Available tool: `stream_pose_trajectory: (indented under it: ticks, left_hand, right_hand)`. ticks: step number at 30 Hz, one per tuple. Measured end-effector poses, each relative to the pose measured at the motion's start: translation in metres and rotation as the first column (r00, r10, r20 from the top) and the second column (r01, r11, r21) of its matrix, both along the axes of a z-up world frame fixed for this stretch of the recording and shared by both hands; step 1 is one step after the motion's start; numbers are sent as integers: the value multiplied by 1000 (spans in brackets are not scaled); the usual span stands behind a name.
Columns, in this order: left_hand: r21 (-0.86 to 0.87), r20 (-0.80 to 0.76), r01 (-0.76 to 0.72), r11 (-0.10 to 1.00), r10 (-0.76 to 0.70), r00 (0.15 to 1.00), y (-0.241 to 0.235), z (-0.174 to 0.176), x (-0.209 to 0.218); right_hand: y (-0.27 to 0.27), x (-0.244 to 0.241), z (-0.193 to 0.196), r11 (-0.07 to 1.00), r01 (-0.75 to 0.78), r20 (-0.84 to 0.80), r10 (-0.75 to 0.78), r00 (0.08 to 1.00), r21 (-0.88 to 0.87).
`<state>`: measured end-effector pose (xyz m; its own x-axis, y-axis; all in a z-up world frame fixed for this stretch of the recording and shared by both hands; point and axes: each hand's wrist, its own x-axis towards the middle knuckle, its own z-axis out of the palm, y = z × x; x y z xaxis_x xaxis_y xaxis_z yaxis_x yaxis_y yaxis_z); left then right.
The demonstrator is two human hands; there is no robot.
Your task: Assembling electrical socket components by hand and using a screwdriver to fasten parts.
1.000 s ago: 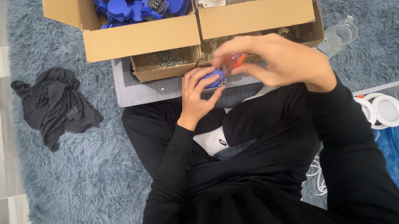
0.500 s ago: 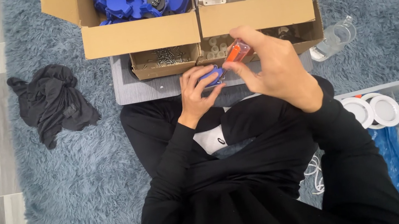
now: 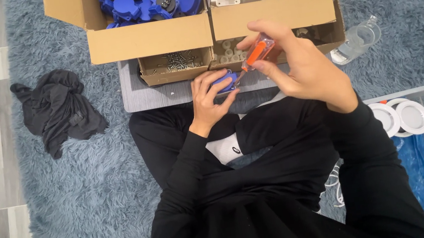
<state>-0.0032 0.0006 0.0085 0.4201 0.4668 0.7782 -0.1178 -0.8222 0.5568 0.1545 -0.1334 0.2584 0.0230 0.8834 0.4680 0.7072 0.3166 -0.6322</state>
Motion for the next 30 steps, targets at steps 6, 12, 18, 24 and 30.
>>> stream_pose_trajectory:
  ticks: [6,12,18,24,30]
  left_hand:
    - [9,3,-13,1000,13,1000,1,-7,2]
    - [-4,-10,-8,1000,8,1000,0,-3,1]
    - [-16,-20,-12,1000,12,1000,-2,0,-1]
    - [-53,-161,-14,998,5,987,-9,21,-11]
    - [-40,-195,-6,999,-2,981,-9,26,-14]
  right_hand:
    - [3,7,-18,997,18,42,-21,999,76]
    - [-3,-6,-13,998,51,-2,-51,999,25]
    - [-11,-6,-11,981,192,141,-194,971,28]
    - [-19,-9,-3,977,128,-162,-101,982,170]
    - [3,-21,-46,954,180,-92,-163,982,238]
